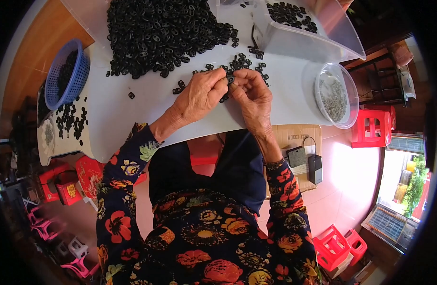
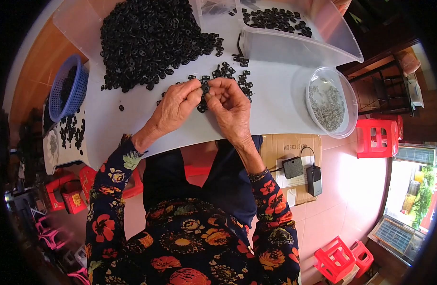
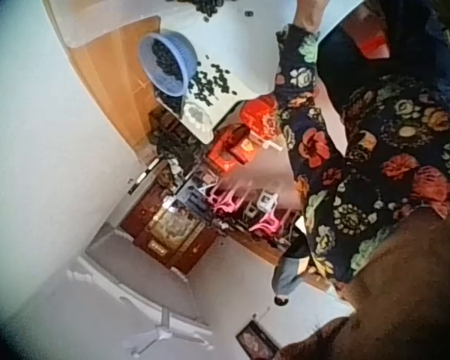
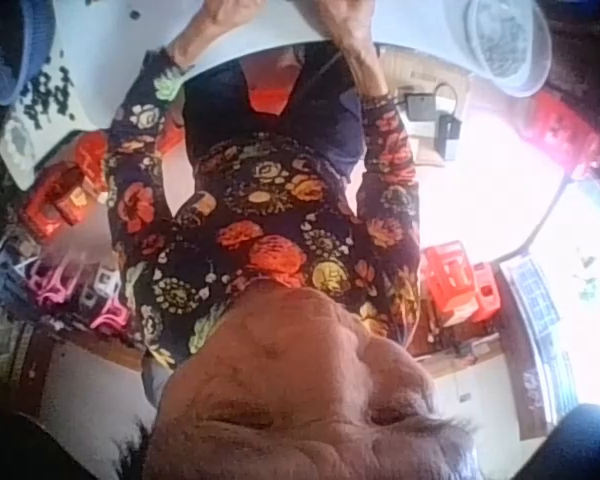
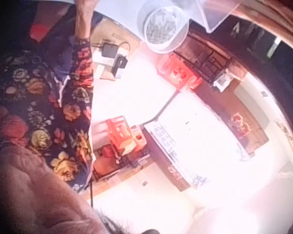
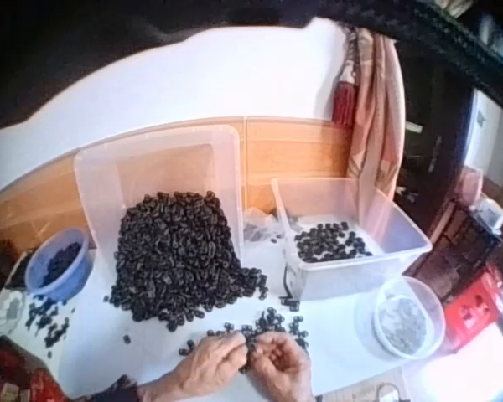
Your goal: The person assembles plastic cord locks by taking small plastic components and metal springs from containers on the table and fitting them together by hand.
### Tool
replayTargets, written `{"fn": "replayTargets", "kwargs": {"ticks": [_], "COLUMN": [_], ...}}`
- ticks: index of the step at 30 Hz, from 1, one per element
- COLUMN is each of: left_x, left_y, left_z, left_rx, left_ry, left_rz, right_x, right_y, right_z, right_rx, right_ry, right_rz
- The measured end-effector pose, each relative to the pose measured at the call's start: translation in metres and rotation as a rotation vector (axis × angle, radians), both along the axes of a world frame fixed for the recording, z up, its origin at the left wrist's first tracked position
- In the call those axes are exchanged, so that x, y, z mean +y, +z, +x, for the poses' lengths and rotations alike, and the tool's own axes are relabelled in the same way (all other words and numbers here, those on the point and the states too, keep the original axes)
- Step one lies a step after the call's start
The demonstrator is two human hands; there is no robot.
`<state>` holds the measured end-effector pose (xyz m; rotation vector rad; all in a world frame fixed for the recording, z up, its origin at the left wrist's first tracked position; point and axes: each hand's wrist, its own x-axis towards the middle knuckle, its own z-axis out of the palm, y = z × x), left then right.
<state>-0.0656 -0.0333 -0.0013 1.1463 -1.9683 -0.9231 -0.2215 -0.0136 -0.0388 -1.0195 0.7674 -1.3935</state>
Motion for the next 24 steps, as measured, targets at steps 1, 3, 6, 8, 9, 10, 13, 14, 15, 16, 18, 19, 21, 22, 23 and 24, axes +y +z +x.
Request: {"fn": "replayTargets", "kwargs": {"ticks": [1, 3, 6, 8, 9, 10, 13, 14, 15, 16, 18, 19, 21, 22, 23, 24], "left_x": [0.000, -0.001, -0.002, 0.001, 0.002, 0.003, 0.005, 0.006, 0.006, 0.005, 0.001, 0.001, 0.000, 0.000, 0.000, 0.000], "left_y": [0.000, 0.001, 0.006, 0.006, 0.005, 0.003, -0.002, -0.002, -0.003, -0.005, -0.009, -0.010, -0.011, -0.011, -0.011, -0.011], "left_z": [0.000, 0.000, -0.005, -0.008, -0.009, -0.009, -0.010, -0.011, -0.012, -0.011, -0.007, -0.007, -0.006, -0.005, -0.004, -0.005], "left_rx": [0.000, 0.010, 0.104, 0.130, 0.156, 0.156, 0.169, 0.159, 0.150, 0.151, 0.129, 0.129, 0.134, 0.133, 0.157, 0.184], "left_ry": [0.001, -0.009, -0.012, 0.020, 0.052, 0.052, 0.111, 0.121, 0.127, 0.125, 0.059, 0.058, 0.037, 0.040, 0.050, 0.055], "left_rz": [0.000, -0.017, 0.003, 0.020, 0.034, 0.035, 0.054, 0.036, 0.018, 0.018, 0.023, 0.023, 0.034, 0.034, 0.075, 0.116], "right_x": [0.000, 0.001, 0.000, 0.000, 0.000, 0.000, 0.001, 0.001, 0.001, 0.001, 0.002, 0.002, 0.002, 0.002, 0.002, 0.002], "right_y": [0.000, 0.001, -0.003, -0.003, -0.003, -0.003, -0.001, -0.001, -0.001, 0.000, 0.000, 0.000, -0.002, -0.002, -0.002, -0.001], "right_z": [0.000, 0.000, -0.002, -0.001, -0.001, 0.000, 0.000, 0.000, 0.000, -0.001, -0.002, -0.002, -0.002, -0.001, 0.001, 0.000], "right_rx": [0.000, 0.012, 0.033, 0.023, 0.011, 0.011, 0.027, 0.036, 0.045, 0.046, 0.084, 0.085, 0.085, 0.084, 0.072, 0.063], "right_ry": [0.001, -0.005, -0.024, -0.023, -0.021, -0.021, -0.028, -0.020, -0.016, -0.018, -0.013, -0.013, -0.002, 0.001, 0.019, 0.033], "right_rz": [0.000, 0.005, -0.003, 0.001, 0.003, 0.004, -0.004, -0.013, -0.021, -0.021, -0.003, -0.003, 0.000, 0.000, 0.017, 0.034]}}
